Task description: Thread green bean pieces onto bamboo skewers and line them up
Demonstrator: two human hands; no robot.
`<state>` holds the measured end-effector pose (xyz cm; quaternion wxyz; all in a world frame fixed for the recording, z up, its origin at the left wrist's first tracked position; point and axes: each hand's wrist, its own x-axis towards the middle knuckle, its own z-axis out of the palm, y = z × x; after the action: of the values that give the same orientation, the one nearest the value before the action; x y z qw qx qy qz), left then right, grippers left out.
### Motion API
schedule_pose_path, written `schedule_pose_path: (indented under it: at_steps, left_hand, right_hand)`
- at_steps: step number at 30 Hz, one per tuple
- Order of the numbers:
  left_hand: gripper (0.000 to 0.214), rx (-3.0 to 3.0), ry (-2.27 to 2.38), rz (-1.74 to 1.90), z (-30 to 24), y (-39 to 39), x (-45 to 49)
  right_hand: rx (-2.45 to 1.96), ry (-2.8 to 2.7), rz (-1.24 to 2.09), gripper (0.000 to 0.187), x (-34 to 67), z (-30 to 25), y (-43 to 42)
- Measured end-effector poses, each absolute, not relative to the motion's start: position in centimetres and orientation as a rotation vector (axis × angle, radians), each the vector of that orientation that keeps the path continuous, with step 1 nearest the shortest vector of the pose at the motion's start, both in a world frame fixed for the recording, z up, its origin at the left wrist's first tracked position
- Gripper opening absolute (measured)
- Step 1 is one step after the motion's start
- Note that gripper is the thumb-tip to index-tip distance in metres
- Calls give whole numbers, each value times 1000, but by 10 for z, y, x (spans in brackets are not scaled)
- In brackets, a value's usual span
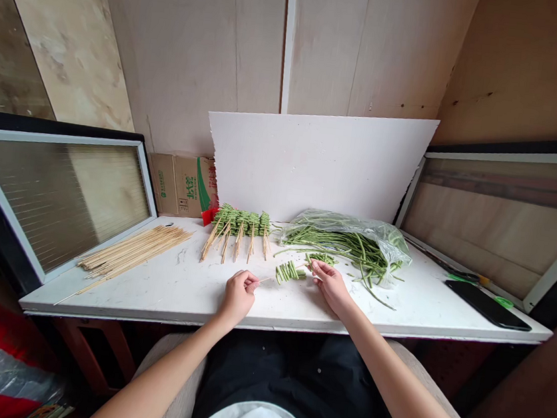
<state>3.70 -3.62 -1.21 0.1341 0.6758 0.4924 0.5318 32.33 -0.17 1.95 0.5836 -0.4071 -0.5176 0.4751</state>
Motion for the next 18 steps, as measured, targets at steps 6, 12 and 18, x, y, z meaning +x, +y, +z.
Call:
schedule_pose_path:
  at_steps: [6,12,18]
  left_hand:
    - [12,1949,1428,1550,-11,-37,37]
    - [12,1950,1421,1549,-11,-37,37]
    - [12,1948,1426,1552,-11,-37,37]
  right_hand:
    - [-950,-1204,1132,49,324,20,-2]
    - [-948,-1180,1147,49,323,22,-4]
    - [-918,-1148,1168,45,322,23,-4]
